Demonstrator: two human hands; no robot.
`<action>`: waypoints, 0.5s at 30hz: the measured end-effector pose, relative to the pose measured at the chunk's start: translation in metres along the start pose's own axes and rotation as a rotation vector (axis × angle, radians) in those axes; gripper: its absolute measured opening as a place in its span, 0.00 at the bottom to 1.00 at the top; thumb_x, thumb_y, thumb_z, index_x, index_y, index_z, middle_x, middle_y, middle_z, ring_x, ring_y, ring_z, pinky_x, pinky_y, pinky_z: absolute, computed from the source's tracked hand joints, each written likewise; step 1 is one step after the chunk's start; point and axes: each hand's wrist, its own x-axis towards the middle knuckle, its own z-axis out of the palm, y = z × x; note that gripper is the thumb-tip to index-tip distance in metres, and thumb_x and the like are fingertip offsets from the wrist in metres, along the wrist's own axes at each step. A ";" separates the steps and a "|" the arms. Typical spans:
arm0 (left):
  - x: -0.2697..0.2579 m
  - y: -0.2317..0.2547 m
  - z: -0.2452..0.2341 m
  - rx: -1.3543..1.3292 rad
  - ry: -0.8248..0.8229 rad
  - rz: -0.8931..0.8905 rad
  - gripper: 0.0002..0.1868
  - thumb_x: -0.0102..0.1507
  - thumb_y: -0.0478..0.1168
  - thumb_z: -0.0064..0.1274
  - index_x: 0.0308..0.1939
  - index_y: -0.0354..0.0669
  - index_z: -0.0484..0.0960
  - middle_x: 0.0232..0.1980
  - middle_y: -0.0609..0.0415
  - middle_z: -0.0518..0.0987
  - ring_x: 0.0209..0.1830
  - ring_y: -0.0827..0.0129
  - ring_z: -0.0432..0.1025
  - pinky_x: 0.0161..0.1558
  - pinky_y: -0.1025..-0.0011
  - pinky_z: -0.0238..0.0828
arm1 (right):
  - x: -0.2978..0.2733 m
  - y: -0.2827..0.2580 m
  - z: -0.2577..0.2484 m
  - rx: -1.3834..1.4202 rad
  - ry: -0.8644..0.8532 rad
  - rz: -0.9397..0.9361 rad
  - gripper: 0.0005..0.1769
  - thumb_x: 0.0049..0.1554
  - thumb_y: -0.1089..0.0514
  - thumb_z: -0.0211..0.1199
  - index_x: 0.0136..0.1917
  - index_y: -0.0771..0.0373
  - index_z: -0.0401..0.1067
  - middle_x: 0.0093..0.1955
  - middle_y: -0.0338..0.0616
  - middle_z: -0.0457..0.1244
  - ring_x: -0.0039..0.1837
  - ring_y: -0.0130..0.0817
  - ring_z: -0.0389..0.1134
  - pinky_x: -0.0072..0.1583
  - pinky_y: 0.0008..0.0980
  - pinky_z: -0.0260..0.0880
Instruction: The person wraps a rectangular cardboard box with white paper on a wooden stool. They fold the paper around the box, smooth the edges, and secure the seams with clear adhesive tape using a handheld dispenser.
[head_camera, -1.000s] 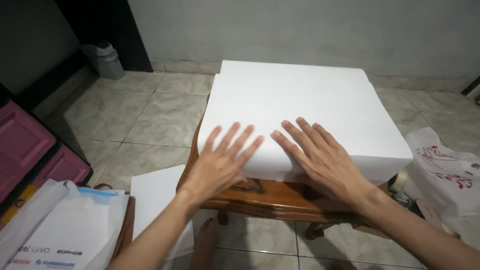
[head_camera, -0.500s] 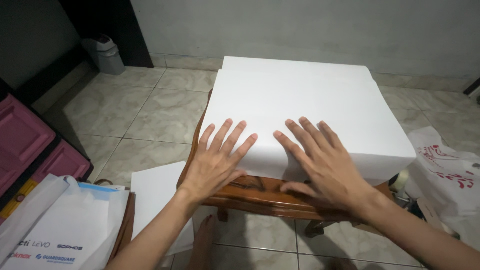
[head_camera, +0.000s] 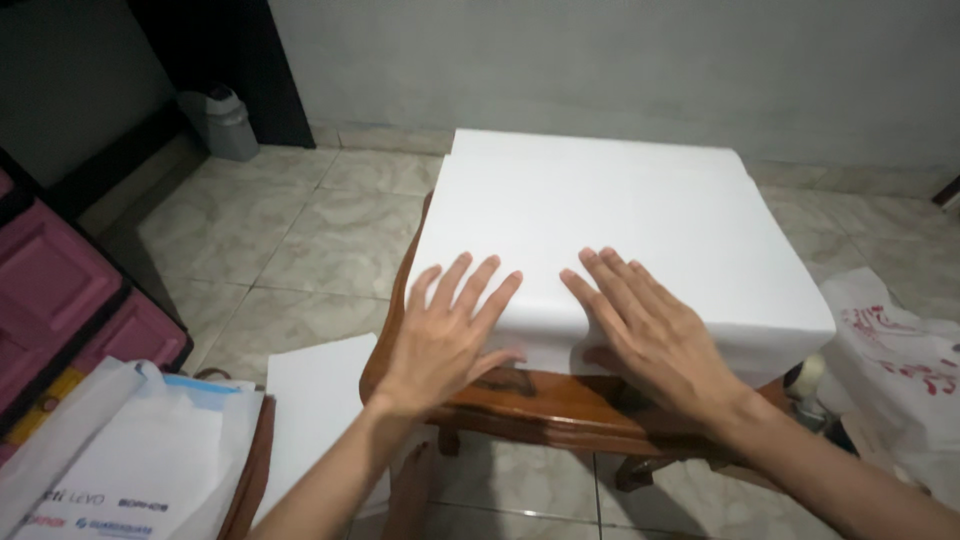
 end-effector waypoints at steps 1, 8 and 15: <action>0.003 0.001 0.001 0.000 0.031 -0.003 0.47 0.56 0.66 0.61 0.72 0.45 0.69 0.71 0.44 0.69 0.71 0.48 0.62 0.68 0.47 0.57 | 0.000 0.000 0.000 -0.024 -0.012 -0.002 0.58 0.43 0.48 0.69 0.82 0.58 0.47 0.82 0.54 0.48 0.79 0.48 0.49 0.74 0.43 0.47; 0.015 -0.004 0.008 -0.036 0.190 0.034 0.41 0.55 0.62 0.61 0.65 0.41 0.77 0.67 0.50 0.77 0.69 0.54 0.69 0.65 0.57 0.69 | 0.019 -0.012 0.020 0.161 0.258 -0.097 0.40 0.56 0.47 0.62 0.75 0.67 0.56 0.74 0.56 0.57 0.76 0.49 0.57 0.71 0.47 0.54; 0.014 -0.019 0.004 -0.068 0.180 0.069 0.40 0.54 0.65 0.59 0.60 0.41 0.81 0.62 0.51 0.81 0.65 0.58 0.73 0.63 0.60 0.71 | 0.029 -0.016 0.026 0.197 0.323 -0.112 0.29 0.55 0.63 0.61 0.71 0.58 0.68 0.70 0.43 0.64 0.71 0.38 0.65 0.67 0.39 0.64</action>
